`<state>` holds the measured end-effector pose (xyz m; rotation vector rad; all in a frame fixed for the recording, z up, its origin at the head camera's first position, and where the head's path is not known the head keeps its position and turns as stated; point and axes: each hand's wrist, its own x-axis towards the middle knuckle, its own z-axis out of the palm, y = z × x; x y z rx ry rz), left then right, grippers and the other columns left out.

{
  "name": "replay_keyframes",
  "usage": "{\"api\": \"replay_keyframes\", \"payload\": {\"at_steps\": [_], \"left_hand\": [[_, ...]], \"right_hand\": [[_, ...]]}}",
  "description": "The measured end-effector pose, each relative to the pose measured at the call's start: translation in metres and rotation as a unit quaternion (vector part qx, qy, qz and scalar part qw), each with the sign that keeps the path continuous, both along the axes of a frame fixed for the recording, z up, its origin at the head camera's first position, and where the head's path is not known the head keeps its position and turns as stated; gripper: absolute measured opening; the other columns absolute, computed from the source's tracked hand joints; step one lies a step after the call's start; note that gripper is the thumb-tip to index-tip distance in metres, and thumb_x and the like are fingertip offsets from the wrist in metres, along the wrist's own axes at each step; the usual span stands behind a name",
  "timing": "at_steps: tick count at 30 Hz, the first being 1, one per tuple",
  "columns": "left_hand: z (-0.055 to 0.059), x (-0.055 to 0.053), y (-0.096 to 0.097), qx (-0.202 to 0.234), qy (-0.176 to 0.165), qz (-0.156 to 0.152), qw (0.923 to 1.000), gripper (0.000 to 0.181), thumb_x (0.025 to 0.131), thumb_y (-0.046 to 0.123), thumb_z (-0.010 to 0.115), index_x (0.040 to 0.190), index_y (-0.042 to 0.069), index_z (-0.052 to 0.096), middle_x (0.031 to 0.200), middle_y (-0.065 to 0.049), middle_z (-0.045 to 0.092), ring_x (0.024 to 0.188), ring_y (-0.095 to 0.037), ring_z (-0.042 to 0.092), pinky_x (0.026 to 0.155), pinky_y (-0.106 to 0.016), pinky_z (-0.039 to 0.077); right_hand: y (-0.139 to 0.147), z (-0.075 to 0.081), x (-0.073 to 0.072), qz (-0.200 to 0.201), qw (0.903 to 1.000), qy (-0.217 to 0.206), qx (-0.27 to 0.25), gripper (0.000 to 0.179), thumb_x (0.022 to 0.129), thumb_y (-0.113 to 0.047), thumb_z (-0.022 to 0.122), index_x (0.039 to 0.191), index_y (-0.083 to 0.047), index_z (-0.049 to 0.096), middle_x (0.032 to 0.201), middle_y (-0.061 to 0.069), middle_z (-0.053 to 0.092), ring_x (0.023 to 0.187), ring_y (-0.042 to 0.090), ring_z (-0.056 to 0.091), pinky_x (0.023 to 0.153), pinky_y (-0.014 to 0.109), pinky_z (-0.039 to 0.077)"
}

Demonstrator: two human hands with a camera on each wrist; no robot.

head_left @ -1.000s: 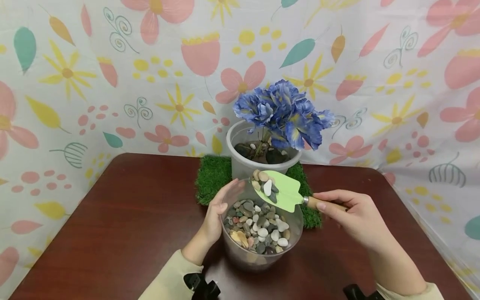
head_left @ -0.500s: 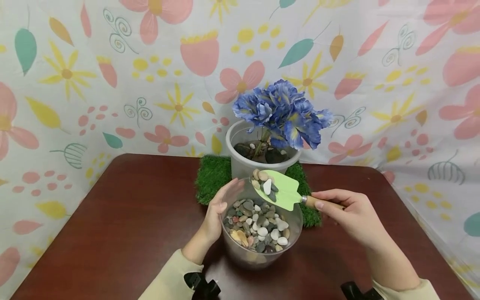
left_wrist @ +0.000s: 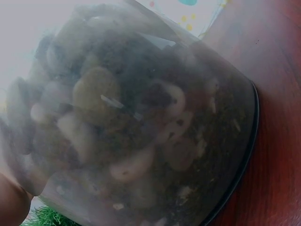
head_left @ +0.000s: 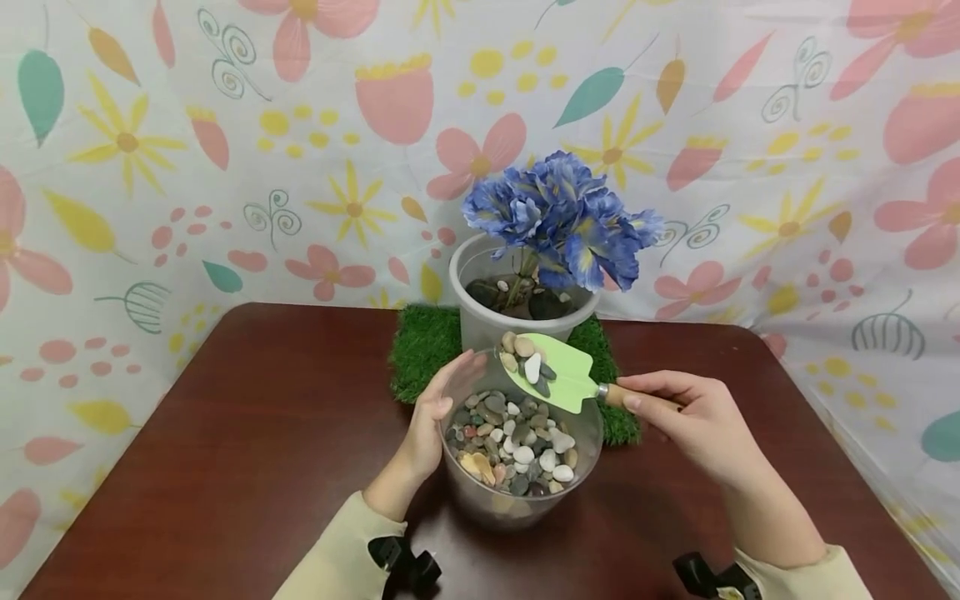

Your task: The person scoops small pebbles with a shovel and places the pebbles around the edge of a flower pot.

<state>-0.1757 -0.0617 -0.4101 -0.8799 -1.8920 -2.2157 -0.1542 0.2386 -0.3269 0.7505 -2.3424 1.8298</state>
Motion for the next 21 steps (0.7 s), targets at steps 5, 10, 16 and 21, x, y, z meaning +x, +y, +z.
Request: {"api": "replay_keyframes", "payload": {"at_steps": [5, 10, 16, 21], "left_hand": [[-0.0006, 0.0027, 0.0014, 0.01, -0.004, 0.001, 0.9999, 0.065, 0.086, 0.017, 0.023, 0.145, -0.009, 0.022, 0.143, -0.035, 0.034, 0.133, -0.046, 0.033, 0.11, -0.063, 0.023], [0.0003, 0.0006, 0.0026, 0.013, 0.001, 0.0, 0.9999, 0.064, 0.086, 0.016, 0.023, 0.145, -0.01, 0.022, 0.143, -0.035, 0.033, 0.135, -0.039, 0.036, 0.11, -0.062, 0.024], [0.0014, 0.0008, 0.0018, 0.01, 0.01, -0.001, 0.9999, 0.064, 0.086, 0.015, 0.023, 0.145, -0.01, 0.022, 0.143, -0.036, 0.033, 0.135, -0.035, 0.038, 0.109, -0.063, 0.025], [-0.0007, 0.0011, 0.0031, 0.009, 0.006, 0.005, 0.9999, 0.065, 0.086, 0.017, 0.024, 0.145, -0.01, 0.022, 0.142, -0.036, 0.034, 0.134, -0.029, 0.041, 0.109, -0.061, 0.026]], "right_hand": [[0.0002, 0.0031, 0.0012, -0.038, 0.9985, -0.006, 0.039, 0.023, 0.087, 0.003, 0.059, 0.108, 0.005, 0.067, 0.089, -0.007, 0.075, 0.053, 0.009, 0.053, 0.04, 0.031, 0.036], [0.0009, 0.0059, -0.0014, -0.044, 0.9982, -0.006, 0.041, 0.023, 0.087, 0.004, 0.059, 0.108, 0.007, 0.067, 0.088, -0.007, 0.075, 0.055, 0.008, 0.053, 0.04, 0.031, 0.037], [0.0, 0.0033, -0.0051, -0.039, 0.9986, -0.001, 0.037, 0.023, 0.087, 0.004, 0.058, 0.108, 0.011, 0.065, 0.088, -0.007, 0.075, 0.052, 0.01, 0.051, 0.04, 0.032, 0.038], [0.0008, 0.0079, -0.0049, -0.062, 0.9967, -0.007, 0.053, 0.023, 0.086, 0.002, 0.06, 0.107, 0.012, 0.065, 0.085, -0.01, 0.075, 0.053, 0.007, 0.052, 0.04, 0.03, 0.037]]}}
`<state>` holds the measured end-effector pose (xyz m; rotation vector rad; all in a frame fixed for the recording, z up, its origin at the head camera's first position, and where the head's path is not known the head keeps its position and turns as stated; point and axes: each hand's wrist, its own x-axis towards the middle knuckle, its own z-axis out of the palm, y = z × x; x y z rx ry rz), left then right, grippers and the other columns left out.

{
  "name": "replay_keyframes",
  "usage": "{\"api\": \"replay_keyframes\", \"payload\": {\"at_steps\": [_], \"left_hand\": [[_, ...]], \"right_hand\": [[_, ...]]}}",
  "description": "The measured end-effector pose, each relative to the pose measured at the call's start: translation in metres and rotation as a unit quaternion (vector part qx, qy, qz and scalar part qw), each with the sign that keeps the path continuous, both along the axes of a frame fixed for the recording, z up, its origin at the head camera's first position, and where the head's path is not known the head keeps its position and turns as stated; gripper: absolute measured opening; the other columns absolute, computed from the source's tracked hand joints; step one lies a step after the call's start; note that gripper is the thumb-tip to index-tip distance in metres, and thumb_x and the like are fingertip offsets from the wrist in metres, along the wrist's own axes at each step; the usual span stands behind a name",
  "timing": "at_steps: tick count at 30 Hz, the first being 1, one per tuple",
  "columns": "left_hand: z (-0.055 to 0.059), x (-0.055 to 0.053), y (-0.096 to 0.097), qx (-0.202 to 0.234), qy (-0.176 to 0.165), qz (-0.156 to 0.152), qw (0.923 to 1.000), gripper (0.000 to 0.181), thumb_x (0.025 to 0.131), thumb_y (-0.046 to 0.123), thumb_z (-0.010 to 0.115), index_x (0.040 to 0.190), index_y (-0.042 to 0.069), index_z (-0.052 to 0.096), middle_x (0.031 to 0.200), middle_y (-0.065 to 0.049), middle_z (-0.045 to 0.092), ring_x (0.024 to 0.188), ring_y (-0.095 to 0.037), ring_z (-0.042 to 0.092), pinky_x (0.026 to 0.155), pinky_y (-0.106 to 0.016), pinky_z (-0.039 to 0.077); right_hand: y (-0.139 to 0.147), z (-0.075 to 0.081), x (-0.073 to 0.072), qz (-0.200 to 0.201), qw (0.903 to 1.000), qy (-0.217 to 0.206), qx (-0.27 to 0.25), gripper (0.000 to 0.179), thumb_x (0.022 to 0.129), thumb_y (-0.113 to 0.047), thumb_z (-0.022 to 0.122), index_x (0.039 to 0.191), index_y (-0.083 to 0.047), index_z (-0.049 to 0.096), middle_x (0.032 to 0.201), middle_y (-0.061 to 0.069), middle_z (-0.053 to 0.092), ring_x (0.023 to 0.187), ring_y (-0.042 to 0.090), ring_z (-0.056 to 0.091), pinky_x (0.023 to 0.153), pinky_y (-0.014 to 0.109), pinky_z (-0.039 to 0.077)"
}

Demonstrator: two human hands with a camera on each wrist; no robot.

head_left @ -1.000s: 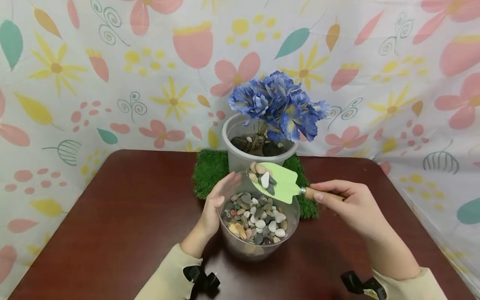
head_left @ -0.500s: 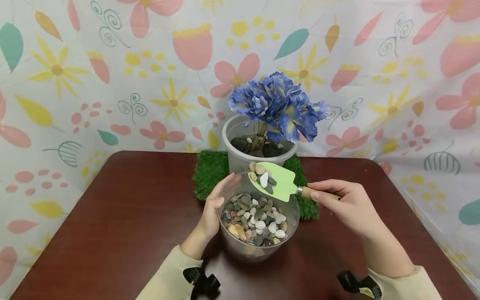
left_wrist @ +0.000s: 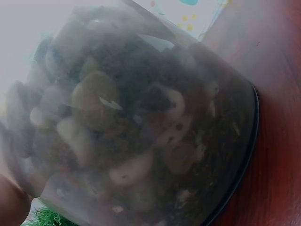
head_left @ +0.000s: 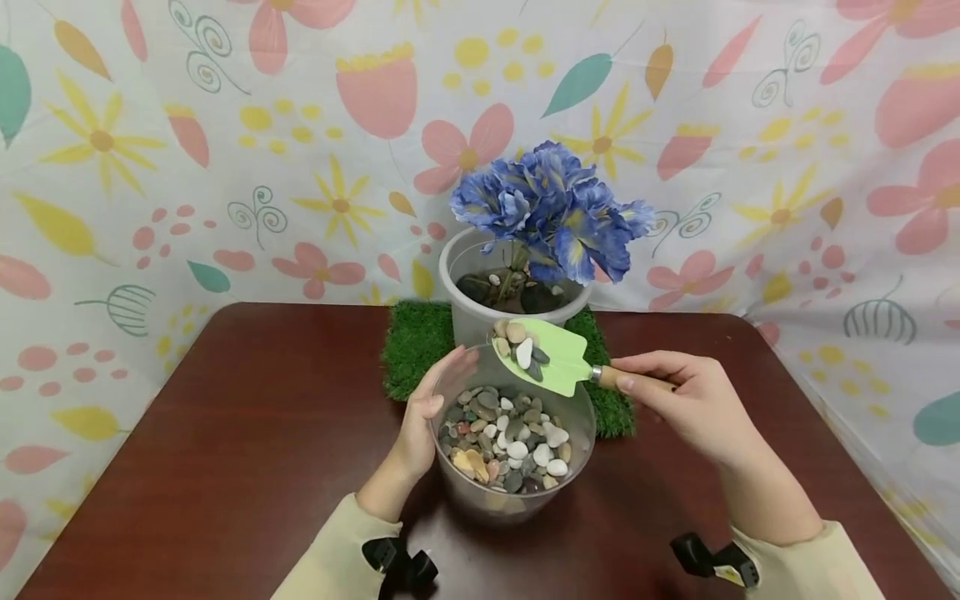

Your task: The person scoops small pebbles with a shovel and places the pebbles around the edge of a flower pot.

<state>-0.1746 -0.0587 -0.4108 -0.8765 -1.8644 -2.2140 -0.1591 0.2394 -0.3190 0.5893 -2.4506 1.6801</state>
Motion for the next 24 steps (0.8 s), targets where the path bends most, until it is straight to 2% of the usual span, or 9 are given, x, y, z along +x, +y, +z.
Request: {"api": "replay_keyframes", "payload": {"at_steps": [6, 13, 18, 24], "left_hand": [[0.0, -0.003, -0.001, 0.004, 0.0, -0.003, 1.0, 0.063, 0.087, 0.016, 0.024, 0.145, -0.009, 0.023, 0.142, -0.036, 0.033, 0.134, -0.029, 0.041, 0.11, -0.059, 0.027], [0.003, -0.001, -0.003, 0.004, 0.0, 0.002, 1.0, 0.064, 0.086, 0.015, 0.022, 0.144, -0.01, 0.022, 0.142, -0.036, 0.035, 0.134, -0.038, 0.039, 0.109, -0.062, 0.025], [0.003, 0.0, -0.002, 0.008, -0.008, -0.004, 0.9999, 0.065, 0.085, 0.015, 0.022, 0.145, -0.011, 0.021, 0.143, -0.035, 0.034, 0.133, -0.047, 0.033, 0.11, -0.063, 0.023], [0.004, -0.002, -0.002, 0.0, -0.001, 0.0, 1.0, 0.065, 0.085, 0.014, 0.022, 0.144, -0.012, 0.021, 0.142, -0.036, 0.034, 0.133, -0.045, 0.035, 0.109, -0.063, 0.025]], "right_hand": [[-0.002, 0.002, -0.004, -0.016, 0.9998, 0.001, 0.013, 0.023, 0.086, -0.001, 0.062, 0.106, 0.009, 0.066, 0.084, -0.012, 0.074, 0.05, 0.007, 0.052, 0.04, 0.03, 0.038], [-0.003, 0.009, -0.01, 0.002, 0.9997, -0.003, 0.022, 0.025, 0.087, -0.001, 0.061, 0.108, 0.013, 0.064, 0.085, -0.011, 0.074, 0.052, 0.007, 0.053, 0.041, 0.029, 0.041], [-0.002, 0.011, -0.012, 0.003, 0.9999, -0.001, 0.012, 0.023, 0.087, 0.0, 0.061, 0.106, 0.011, 0.066, 0.074, -0.007, 0.071, 0.05, 0.009, 0.051, 0.041, 0.029, 0.042], [-0.004, 0.019, -0.018, 0.005, 0.9998, -0.008, 0.016, 0.023, 0.087, -0.002, 0.061, 0.106, 0.01, 0.066, 0.065, -0.006, 0.065, 0.05, 0.012, 0.051, 0.044, 0.029, 0.044]]}}
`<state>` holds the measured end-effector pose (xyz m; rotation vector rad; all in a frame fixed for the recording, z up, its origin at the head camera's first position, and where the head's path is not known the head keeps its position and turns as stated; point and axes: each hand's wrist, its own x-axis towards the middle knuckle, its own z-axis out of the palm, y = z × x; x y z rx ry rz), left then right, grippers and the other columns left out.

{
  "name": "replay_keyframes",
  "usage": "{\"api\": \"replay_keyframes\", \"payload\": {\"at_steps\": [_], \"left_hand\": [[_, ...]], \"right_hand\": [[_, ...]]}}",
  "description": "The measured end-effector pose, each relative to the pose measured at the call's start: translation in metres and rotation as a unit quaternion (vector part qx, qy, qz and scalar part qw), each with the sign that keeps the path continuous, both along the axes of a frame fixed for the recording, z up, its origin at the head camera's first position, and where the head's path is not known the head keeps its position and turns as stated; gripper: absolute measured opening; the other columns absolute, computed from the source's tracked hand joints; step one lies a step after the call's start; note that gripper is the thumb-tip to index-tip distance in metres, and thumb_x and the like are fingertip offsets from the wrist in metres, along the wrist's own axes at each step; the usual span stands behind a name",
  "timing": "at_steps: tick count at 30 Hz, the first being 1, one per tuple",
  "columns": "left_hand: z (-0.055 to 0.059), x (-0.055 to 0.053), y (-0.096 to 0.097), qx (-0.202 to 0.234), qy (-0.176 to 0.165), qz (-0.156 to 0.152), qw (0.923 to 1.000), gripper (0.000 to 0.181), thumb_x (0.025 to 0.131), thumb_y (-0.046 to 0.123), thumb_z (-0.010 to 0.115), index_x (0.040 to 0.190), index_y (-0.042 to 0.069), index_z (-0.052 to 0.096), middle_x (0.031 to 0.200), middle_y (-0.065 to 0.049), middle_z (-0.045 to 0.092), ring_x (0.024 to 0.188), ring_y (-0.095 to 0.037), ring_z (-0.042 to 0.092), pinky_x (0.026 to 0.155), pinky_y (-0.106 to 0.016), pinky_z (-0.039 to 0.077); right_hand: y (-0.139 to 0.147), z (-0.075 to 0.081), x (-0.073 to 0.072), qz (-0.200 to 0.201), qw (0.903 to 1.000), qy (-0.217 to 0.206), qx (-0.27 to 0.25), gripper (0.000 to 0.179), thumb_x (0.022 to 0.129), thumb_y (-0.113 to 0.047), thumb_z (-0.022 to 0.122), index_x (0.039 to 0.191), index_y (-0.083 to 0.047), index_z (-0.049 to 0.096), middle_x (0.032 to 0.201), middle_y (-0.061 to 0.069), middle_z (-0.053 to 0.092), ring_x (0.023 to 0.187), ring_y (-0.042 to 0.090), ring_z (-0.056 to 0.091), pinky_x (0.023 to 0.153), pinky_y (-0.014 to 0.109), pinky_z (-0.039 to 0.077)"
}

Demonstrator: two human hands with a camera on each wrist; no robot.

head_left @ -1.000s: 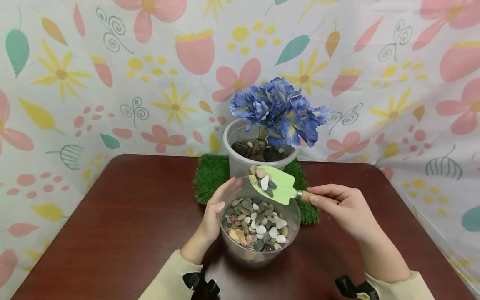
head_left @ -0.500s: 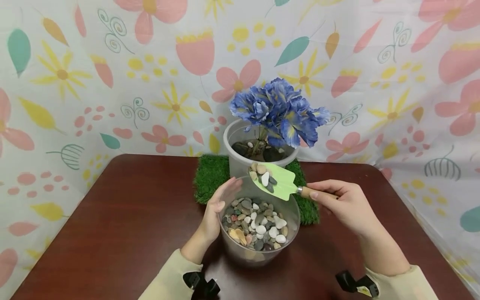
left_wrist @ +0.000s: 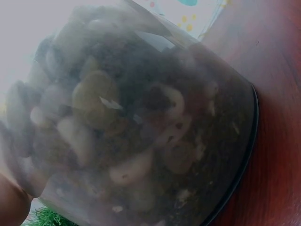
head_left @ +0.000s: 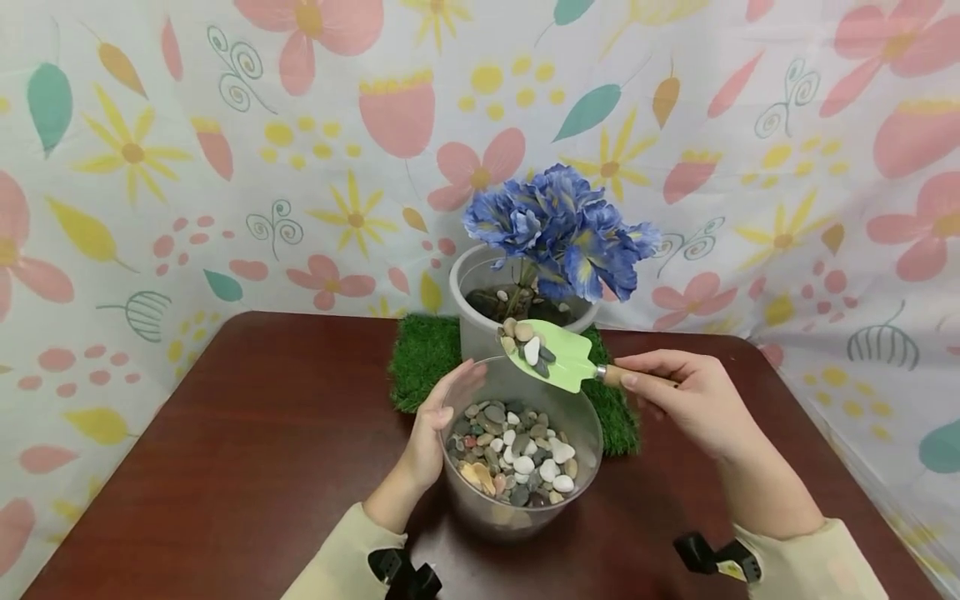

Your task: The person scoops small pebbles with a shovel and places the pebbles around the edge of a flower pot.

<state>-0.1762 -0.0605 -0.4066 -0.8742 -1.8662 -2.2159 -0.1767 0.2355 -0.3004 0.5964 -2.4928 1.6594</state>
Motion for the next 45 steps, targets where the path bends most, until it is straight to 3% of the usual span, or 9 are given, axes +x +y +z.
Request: {"api": "replay_keyframes", "payload": {"at_steps": [7, 11, 18, 25, 32, 40, 45], "left_hand": [[0.004, -0.003, 0.001, 0.014, -0.002, 0.009, 0.9999, 0.065, 0.085, 0.016, 0.023, 0.145, -0.009, 0.023, 0.141, -0.036, 0.034, 0.133, -0.04, 0.038, 0.11, -0.062, 0.025], [0.001, -0.003, 0.001, 0.001, 0.0, 0.002, 1.0, 0.064, 0.086, 0.014, 0.022, 0.146, -0.008, 0.022, 0.143, -0.034, 0.034, 0.134, -0.036, 0.038, 0.111, -0.059, 0.027], [-0.005, 0.003, 0.0, 0.007, 0.016, 0.01, 0.9998, 0.063, 0.086, 0.014, 0.024, 0.144, -0.011, 0.023, 0.143, -0.023, 0.042, 0.133, -0.021, 0.044, 0.111, -0.036, 0.036], [-0.005, 0.001, 0.004, 0.005, 0.006, 0.003, 1.0, 0.063, 0.086, 0.014, 0.024, 0.144, -0.01, 0.024, 0.143, -0.029, 0.039, 0.133, -0.021, 0.043, 0.111, -0.037, 0.034], [-0.004, 0.001, 0.0, 0.019, 0.016, 0.008, 0.9997, 0.064, 0.085, 0.014, 0.025, 0.143, -0.013, 0.024, 0.143, -0.013, 0.046, 0.132, -0.019, 0.044, 0.111, -0.035, 0.035], [-0.003, 0.001, 0.002, 0.008, 0.006, 0.009, 0.9999, 0.064, 0.086, 0.016, 0.025, 0.144, -0.01, 0.025, 0.142, -0.03, 0.039, 0.132, -0.023, 0.044, 0.111, -0.038, 0.035], [-0.005, 0.002, 0.001, 0.009, 0.012, 0.008, 0.9999, 0.063, 0.086, 0.014, 0.025, 0.144, -0.011, 0.025, 0.143, -0.025, 0.042, 0.132, -0.022, 0.045, 0.111, -0.035, 0.035]], "right_hand": [[-0.001, 0.013, -0.008, -0.028, 0.9992, 0.01, 0.028, 0.023, 0.087, -0.008, 0.064, 0.105, 0.004, 0.069, 0.068, -0.008, 0.068, 0.05, 0.013, 0.05, 0.045, 0.03, 0.044], [0.0, 0.011, -0.007, -0.032, 0.9993, -0.008, 0.017, 0.022, 0.087, -0.008, 0.064, 0.106, 0.003, 0.069, 0.061, -0.007, 0.063, 0.05, 0.012, 0.051, 0.045, 0.03, 0.044], [-0.001, 0.009, -0.007, -0.044, 0.9981, 0.004, 0.042, 0.026, 0.087, -0.013, 0.065, 0.107, 0.004, 0.068, 0.065, -0.009, 0.065, 0.051, 0.013, 0.051, 0.046, 0.028, 0.045], [0.002, 0.001, -0.006, -0.046, 0.9988, -0.007, 0.015, 0.025, 0.088, -0.008, 0.062, 0.108, 0.006, 0.067, 0.057, -0.004, 0.058, 0.05, 0.014, 0.05, 0.045, 0.031, 0.044], [0.003, 0.004, -0.011, -0.056, 0.9976, 0.003, 0.04, 0.026, 0.088, -0.014, 0.064, 0.107, 0.003, 0.068, 0.066, -0.01, 0.067, 0.051, 0.013, 0.053, 0.047, 0.028, 0.047], [0.003, -0.003, -0.012, -0.061, 0.998, -0.015, 0.008, 0.024, 0.088, -0.013, 0.064, 0.106, 0.001, 0.07, 0.067, -0.011, 0.067, 0.052, 0.012, 0.052, 0.046, 0.028, 0.044], [0.0, 0.0, -0.017, -0.071, 0.9969, -0.008, 0.031, 0.028, 0.088, -0.017, 0.064, 0.107, 0.003, 0.069, 0.063, -0.009, 0.064, 0.051, 0.012, 0.053, 0.046, 0.028, 0.046]]}}
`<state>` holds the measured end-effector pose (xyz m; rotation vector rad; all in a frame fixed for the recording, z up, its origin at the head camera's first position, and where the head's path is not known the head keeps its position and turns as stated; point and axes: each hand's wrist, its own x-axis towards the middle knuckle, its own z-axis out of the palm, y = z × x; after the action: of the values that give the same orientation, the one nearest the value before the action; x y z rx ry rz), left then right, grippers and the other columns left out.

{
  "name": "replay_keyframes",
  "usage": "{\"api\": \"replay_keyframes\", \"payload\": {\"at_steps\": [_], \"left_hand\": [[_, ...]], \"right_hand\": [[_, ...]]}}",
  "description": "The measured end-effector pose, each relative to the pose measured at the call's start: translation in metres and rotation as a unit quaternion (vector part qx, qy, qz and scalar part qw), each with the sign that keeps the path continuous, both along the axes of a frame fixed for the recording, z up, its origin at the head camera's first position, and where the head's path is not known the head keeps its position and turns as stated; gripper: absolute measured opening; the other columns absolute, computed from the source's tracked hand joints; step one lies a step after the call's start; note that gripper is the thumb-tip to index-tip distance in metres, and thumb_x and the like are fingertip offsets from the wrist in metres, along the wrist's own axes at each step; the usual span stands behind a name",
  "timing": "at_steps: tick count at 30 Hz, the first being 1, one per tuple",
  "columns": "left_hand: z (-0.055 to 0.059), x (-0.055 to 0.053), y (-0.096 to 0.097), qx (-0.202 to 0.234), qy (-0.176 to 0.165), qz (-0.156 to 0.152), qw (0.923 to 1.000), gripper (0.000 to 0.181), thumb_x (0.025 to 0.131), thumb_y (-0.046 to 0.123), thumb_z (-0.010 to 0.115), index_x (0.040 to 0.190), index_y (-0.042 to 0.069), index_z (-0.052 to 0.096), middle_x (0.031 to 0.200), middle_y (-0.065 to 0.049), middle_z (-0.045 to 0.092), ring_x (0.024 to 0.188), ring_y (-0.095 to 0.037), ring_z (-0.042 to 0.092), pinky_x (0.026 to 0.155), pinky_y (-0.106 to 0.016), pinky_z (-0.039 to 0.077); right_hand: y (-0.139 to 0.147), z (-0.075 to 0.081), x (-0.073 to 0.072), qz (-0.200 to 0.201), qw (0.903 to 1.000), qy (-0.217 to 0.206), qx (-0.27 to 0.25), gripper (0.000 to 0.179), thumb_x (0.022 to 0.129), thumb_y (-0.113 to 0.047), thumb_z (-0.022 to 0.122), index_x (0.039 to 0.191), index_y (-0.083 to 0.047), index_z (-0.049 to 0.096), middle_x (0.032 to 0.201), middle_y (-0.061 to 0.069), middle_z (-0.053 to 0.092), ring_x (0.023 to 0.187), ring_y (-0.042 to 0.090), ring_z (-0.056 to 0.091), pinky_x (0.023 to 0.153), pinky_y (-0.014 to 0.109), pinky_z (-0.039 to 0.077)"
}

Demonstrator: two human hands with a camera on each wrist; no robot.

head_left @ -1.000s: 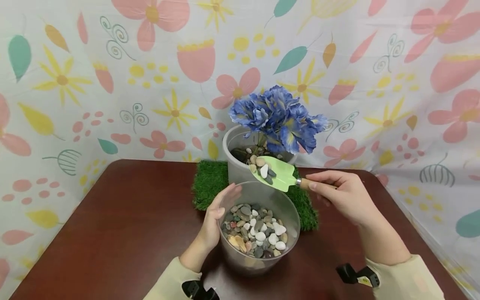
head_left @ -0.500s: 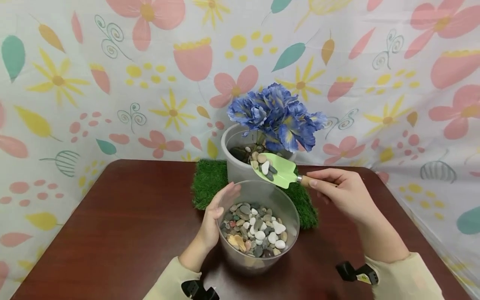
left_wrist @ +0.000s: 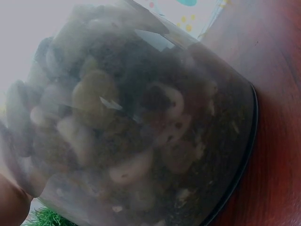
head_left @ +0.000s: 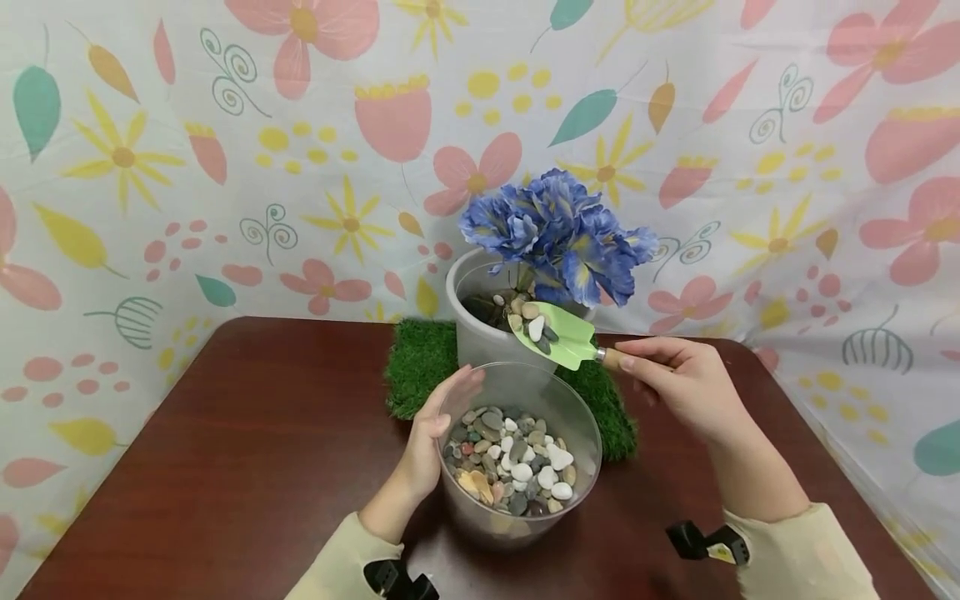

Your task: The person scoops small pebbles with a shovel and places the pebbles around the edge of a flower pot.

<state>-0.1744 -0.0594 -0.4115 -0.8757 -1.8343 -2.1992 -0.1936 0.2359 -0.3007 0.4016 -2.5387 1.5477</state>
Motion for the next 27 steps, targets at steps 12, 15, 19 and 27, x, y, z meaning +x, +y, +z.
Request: {"api": "replay_keyframes", "payload": {"at_steps": [12, 15, 19, 27], "left_hand": [[0.0, 0.0, 0.0, 0.0, -0.005, 0.0, 1.0, 0.064, 0.085, 0.015, 0.025, 0.144, -0.009, 0.026, 0.141, -0.036, 0.036, 0.133, -0.024, 0.043, 0.111, -0.035, 0.035], [-0.002, 0.001, 0.0, -0.001, -0.002, 0.002, 1.0, 0.063, 0.085, 0.014, 0.024, 0.144, -0.01, 0.026, 0.14, -0.036, 0.036, 0.133, -0.024, 0.043, 0.111, -0.036, 0.035], [-0.001, 0.0, 0.0, 0.004, 0.007, 0.002, 1.0, 0.063, 0.086, 0.013, 0.025, 0.143, -0.012, 0.025, 0.139, -0.036, 0.038, 0.132, -0.029, 0.044, 0.111, -0.039, 0.035], [-0.002, 0.001, 0.0, 0.006, 0.002, 0.004, 1.0, 0.063, 0.086, 0.014, 0.025, 0.143, -0.011, 0.025, 0.141, -0.033, 0.038, 0.133, -0.03, 0.043, 0.111, -0.036, 0.035]], "right_hand": [[-0.009, -0.002, -0.006, -0.005, 0.9993, -0.029, -0.021, 0.03, 0.087, -0.021, 0.066, 0.106, 0.0, 0.07, 0.059, -0.006, 0.059, 0.052, 0.015, 0.051, 0.047, 0.029, 0.045], [-0.008, -0.002, -0.008, -0.009, 0.9995, -0.031, -0.007, 0.031, 0.087, -0.023, 0.066, 0.107, -0.001, 0.071, 0.06, -0.007, 0.061, 0.052, 0.014, 0.052, 0.047, 0.029, 0.046], [-0.006, 0.001, -0.01, -0.017, 0.9996, -0.02, 0.008, 0.031, 0.087, -0.024, 0.065, 0.108, -0.002, 0.071, 0.064, -0.01, 0.065, 0.052, 0.012, 0.053, 0.048, 0.027, 0.047], [-0.008, -0.005, -0.012, -0.026, 0.9987, -0.043, -0.007, 0.031, 0.086, -0.027, 0.067, 0.107, -0.004, 0.071, 0.063, -0.008, 0.062, 0.054, 0.015, 0.053, 0.048, 0.029, 0.047]]}}
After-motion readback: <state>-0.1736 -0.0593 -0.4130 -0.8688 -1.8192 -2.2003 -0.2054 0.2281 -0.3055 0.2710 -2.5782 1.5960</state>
